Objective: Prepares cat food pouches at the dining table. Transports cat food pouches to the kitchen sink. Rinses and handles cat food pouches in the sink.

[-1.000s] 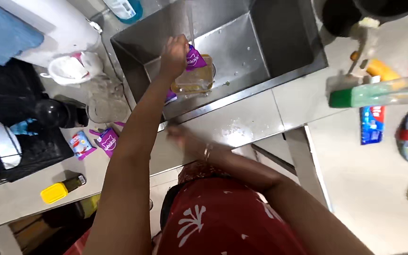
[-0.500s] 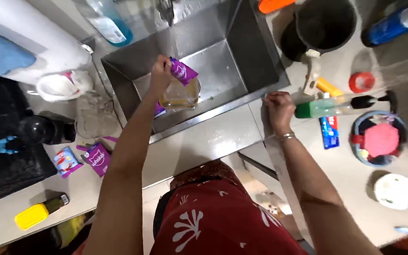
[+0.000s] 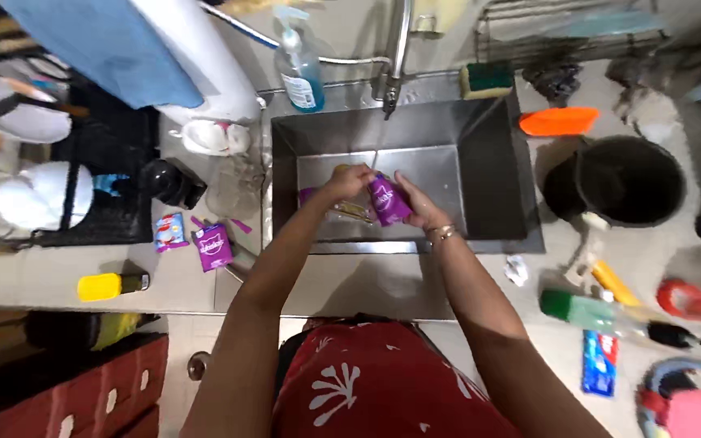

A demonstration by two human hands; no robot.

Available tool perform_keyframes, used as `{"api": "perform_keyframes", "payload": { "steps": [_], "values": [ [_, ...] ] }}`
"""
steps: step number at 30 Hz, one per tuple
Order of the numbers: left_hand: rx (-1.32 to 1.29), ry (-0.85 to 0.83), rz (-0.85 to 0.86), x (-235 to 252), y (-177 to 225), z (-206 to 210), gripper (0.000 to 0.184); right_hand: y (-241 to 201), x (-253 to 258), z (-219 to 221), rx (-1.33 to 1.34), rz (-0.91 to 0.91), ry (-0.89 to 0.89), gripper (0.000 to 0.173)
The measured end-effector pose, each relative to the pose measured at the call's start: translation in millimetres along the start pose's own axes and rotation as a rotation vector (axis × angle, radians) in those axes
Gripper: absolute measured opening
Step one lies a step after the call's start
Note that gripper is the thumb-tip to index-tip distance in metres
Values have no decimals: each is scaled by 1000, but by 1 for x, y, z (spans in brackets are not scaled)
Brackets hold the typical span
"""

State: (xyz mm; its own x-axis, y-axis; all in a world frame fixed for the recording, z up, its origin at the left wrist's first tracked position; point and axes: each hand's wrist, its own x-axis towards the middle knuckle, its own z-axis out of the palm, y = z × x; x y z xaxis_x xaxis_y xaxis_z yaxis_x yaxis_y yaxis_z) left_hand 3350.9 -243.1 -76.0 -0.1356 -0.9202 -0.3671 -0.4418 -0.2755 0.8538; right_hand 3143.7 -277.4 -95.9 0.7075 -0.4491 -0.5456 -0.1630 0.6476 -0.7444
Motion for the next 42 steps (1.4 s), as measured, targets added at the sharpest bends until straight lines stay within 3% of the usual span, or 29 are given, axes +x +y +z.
{"api": "perform_keyframes", "payload": {
  "steps": [2,5,7,11,14,16,20,22,26,28,30,32,35,38,42],
  "values": [
    [-229,49,-268,-12,-5,9,37,9,21,21,168,232,-113,69],
    [-324,209,-472,-31,-31,20,48,33,40,51,344,373,-1,68],
    [-377,295,-525,-49,-43,24,61,44,54,68,309,382,40,73],
    [-717,229,-605,-78,-55,25,75,47,80,92,45,415,29,83],
    [-886,301,-546,-92,-59,16,62,38,92,106,-149,381,-62,76],
    [-925,428,-515,-107,-54,8,62,36,99,117,-166,353,-97,75],
    [-727,617,-446,-164,-46,-4,77,32,129,130,-416,278,-103,60],
    [-601,694,-451,-197,-48,-8,80,42,152,135,-599,224,-11,51],
    [-382,943,-548,-250,-55,-16,89,60,186,151,-993,191,122,60],
    [-162,1095,-628,-268,-64,-25,97,66,195,161,-1294,119,77,60],
    [94,1221,-706,-276,-80,-36,100,75,210,165,-1474,191,25,56],
    [271,1285,-756,-278,-98,-49,106,80,221,170,-1471,264,93,59],
    [292,1242,-783,-276,-105,-63,107,82,228,176,-1335,388,312,77],
    [312,1231,-730,-274,-102,-57,108,80,230,170,-1301,405,306,71],
    [273,1248,-753,-284,-111,-47,112,77,226,163,-1018,345,283,55]
  ]
}}
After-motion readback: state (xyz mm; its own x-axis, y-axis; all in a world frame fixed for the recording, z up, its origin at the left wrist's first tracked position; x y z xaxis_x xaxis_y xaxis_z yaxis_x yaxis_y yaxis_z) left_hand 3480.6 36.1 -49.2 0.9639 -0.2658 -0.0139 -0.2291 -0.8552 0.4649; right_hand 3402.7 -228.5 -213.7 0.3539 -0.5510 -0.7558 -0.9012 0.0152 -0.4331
